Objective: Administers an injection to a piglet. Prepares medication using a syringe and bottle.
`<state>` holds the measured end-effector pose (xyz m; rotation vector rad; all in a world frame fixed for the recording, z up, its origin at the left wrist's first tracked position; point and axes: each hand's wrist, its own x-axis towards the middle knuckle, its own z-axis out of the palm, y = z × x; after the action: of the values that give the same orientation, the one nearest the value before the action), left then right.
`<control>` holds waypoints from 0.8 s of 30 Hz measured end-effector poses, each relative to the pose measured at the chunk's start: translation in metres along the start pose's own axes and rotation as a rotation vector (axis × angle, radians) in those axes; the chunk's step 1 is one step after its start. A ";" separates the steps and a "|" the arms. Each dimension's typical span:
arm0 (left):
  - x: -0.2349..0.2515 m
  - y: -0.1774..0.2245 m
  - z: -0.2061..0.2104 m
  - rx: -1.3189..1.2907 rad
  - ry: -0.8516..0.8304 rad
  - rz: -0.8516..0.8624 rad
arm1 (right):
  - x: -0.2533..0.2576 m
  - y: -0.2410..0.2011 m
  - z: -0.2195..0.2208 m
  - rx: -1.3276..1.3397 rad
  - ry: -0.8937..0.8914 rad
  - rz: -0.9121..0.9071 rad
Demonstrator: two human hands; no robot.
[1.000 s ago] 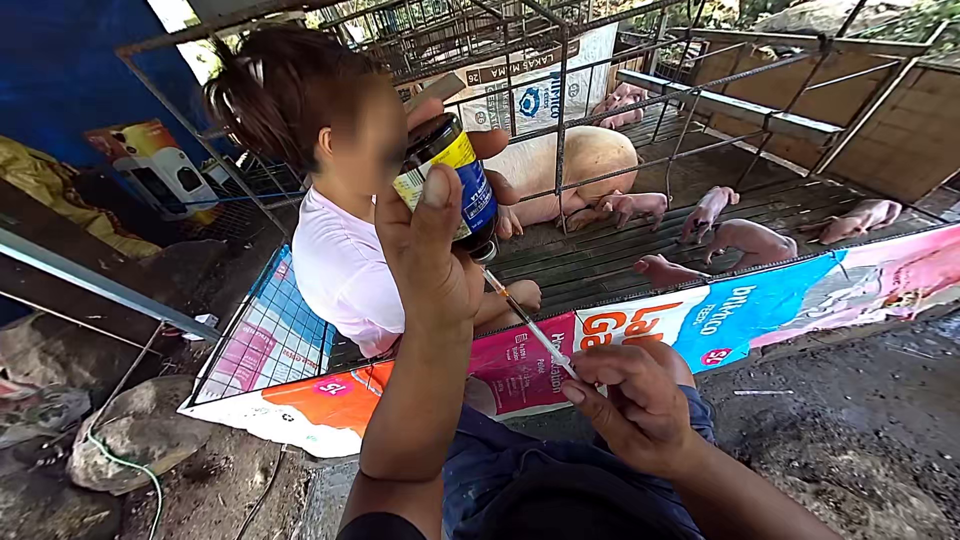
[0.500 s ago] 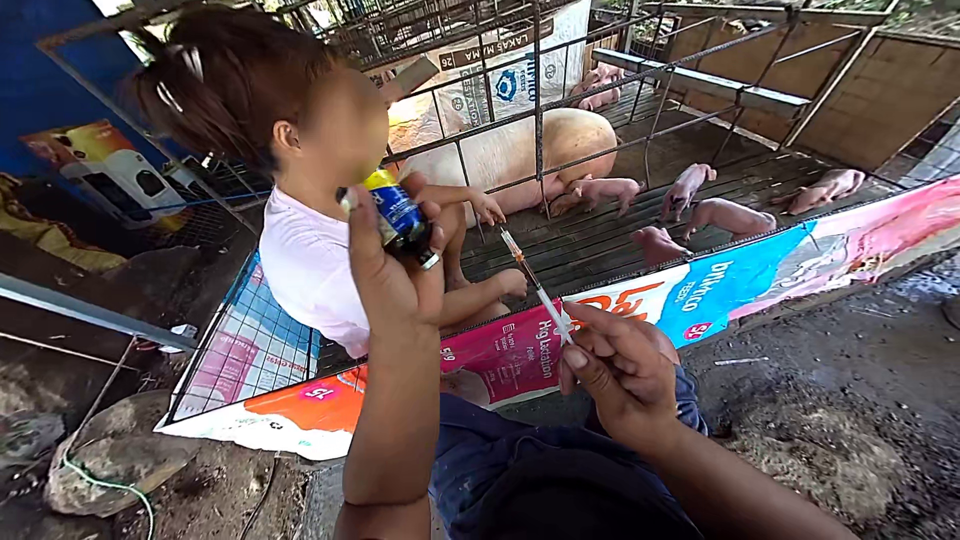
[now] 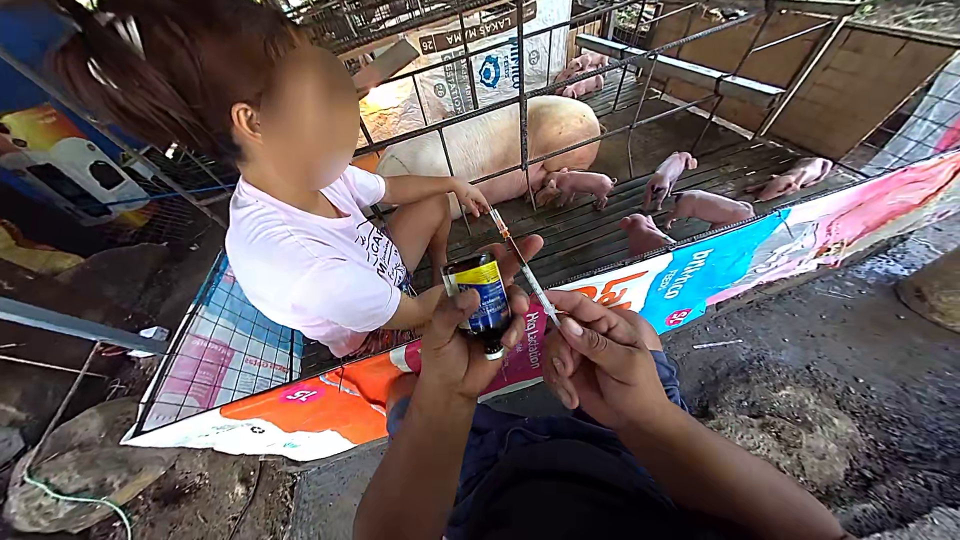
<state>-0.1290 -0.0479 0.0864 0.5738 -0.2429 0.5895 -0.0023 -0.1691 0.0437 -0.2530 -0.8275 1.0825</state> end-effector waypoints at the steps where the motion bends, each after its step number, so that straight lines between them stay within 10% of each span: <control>1: -0.001 0.000 0.001 0.015 -0.002 0.004 | 0.000 0.001 0.000 0.012 0.000 0.010; 13: -0.007 0.001 0.001 0.108 0.091 0.075 | 0.004 0.008 0.005 -0.108 0.076 0.025; 24: -0.003 0.002 0.008 0.231 0.234 0.101 | 0.012 0.012 0.009 -0.813 0.203 -0.254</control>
<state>-0.1330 -0.0522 0.0930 0.7115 0.0181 0.7821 -0.0143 -0.1551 0.0490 -0.8974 -1.0503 0.4280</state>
